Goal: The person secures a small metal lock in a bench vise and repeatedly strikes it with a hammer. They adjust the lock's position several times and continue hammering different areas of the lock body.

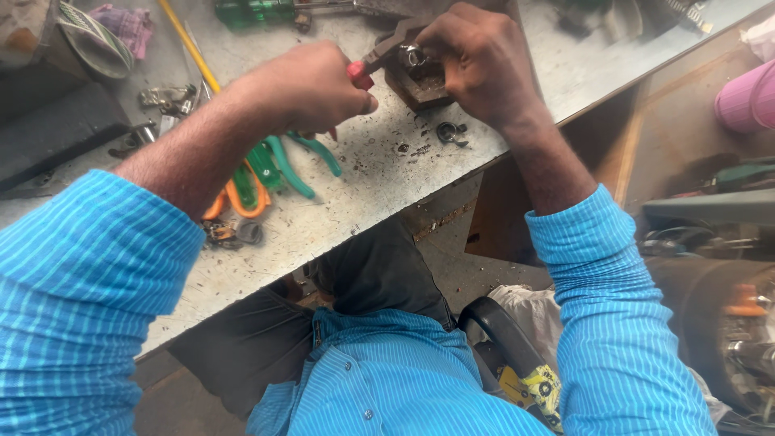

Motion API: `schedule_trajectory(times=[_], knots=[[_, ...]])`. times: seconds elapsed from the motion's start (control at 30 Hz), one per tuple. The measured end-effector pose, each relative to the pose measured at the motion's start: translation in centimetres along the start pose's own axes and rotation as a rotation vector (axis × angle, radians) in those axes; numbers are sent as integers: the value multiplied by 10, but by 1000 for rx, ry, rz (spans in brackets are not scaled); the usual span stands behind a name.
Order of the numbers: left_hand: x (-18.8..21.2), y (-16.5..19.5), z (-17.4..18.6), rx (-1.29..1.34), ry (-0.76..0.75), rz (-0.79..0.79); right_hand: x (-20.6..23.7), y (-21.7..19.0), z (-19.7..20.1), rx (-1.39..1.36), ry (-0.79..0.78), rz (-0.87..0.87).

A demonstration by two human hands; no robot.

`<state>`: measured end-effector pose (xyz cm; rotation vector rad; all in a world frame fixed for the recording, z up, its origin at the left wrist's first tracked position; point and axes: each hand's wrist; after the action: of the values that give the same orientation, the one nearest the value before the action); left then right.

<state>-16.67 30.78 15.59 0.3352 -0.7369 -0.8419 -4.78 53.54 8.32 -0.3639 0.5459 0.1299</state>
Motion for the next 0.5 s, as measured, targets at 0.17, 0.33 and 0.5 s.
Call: schedule_trajectory(times=[0.17, 0.33, 0.5], knots=[[-5, 4, 12, -143, -60, 23, 16, -6, 22, 175, 9, -135], [-6, 12, 18, -201, -73, 61, 59, -15, 48, 580, -111, -485], [-5, 11, 16, -44, -48, 57, 83, -7, 41, 576, -213, -527]])
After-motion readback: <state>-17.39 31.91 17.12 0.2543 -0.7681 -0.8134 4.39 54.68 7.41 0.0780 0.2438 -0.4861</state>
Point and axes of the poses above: each hand's wrist, its own x-axis away from the middle knuckle, its own z-axis out of the back of the hand, y = z × x, and after that the axes turned 7 degrees about -z, right-handed
